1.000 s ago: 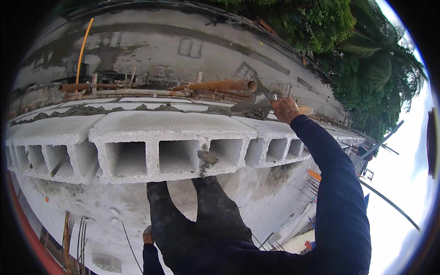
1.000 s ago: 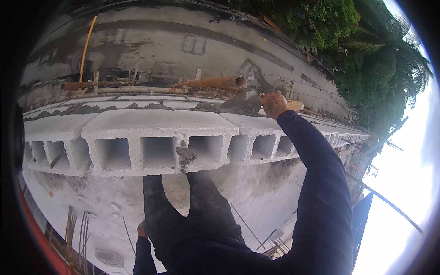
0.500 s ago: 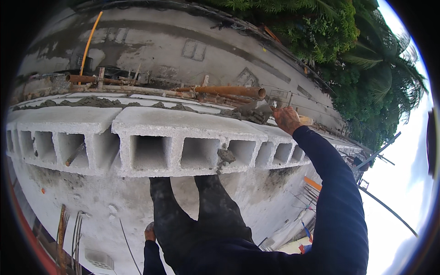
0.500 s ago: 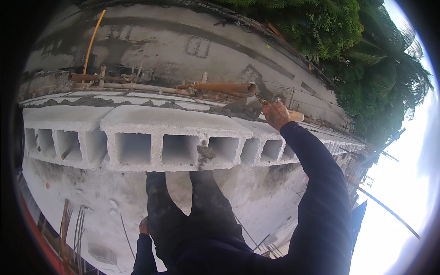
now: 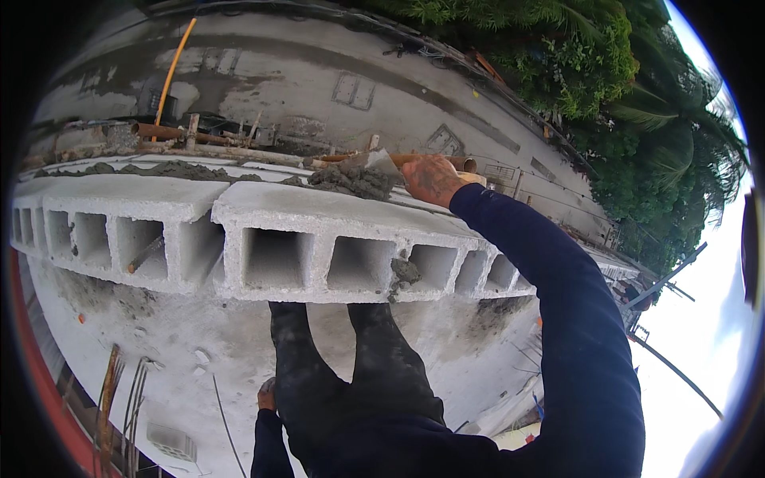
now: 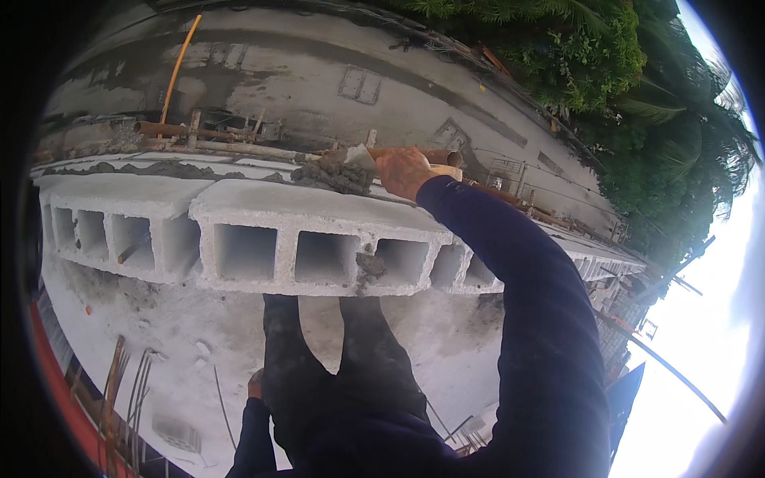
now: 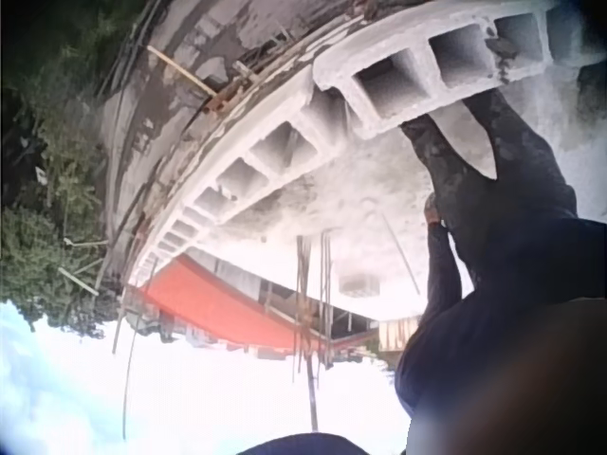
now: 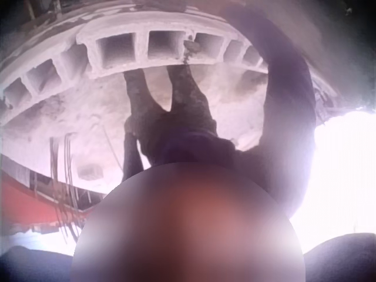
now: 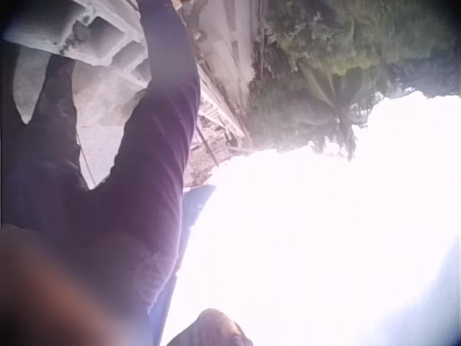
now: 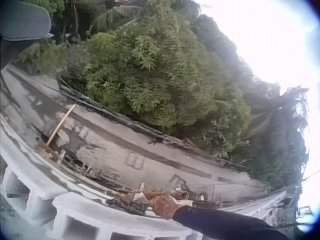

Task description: The person places hollow concrete blocks onto a partially built wall, applies mortar with a trowel, and taps the blocks to align them. The person walks along the wall to reach different sections and continues laying blocks in sequence.

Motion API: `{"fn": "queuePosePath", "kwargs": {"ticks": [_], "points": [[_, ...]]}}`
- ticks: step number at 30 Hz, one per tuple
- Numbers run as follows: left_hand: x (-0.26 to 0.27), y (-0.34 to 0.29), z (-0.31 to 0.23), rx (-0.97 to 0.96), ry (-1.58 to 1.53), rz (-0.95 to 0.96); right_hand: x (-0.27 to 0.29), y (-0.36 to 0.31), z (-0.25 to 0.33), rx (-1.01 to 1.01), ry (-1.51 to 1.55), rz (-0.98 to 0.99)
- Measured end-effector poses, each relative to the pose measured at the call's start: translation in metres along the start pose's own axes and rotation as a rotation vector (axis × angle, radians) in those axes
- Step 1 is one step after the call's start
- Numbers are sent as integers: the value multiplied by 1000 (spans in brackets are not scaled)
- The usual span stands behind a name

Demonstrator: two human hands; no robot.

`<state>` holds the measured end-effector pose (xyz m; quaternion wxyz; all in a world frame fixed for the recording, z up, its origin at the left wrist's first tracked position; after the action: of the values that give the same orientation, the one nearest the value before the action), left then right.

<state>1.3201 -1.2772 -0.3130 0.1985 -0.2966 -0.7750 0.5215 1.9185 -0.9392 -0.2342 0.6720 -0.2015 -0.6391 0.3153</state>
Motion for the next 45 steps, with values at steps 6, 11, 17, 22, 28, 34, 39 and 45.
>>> {"fn": "queuePosePath", "kwargs": {"ticks": [6,11,17,22,28,34,39,45], "points": [[15,-36,39,432,-538,-119,37,4,20,126,-174,-63],[25,-32,10,422,-487,-138,97,-39,35,167,96,-203],[47,-11,-35,266,-354,-79,182,-149,58,-18,241,-368],[83,1,-68,171,-295,-41,165,-248,110,-296,302,-436],[147,3,-94,140,-275,-81,105,-254,147,-402,246,-591],[168,-21,-100,188,-190,-142,77,-278,140,-534,395,-617],[139,-28,-96,189,-183,-119,63,-314,156,-788,601,-654],[150,-27,-126,-62,239,-195,45,-311,197,-535,621,-425]]}}
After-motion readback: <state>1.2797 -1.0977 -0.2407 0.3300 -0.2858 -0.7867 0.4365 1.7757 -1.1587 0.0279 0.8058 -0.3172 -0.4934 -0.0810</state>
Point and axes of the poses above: each hand's wrist, its own y-axis towards the middle knuckle, its own x-axis out of the back of the hand, z = x × y, the point moved 10 cm from there along y, towards the middle knuckle, and after that the axes turned 6 degrees about z, right-handed, at the moved point
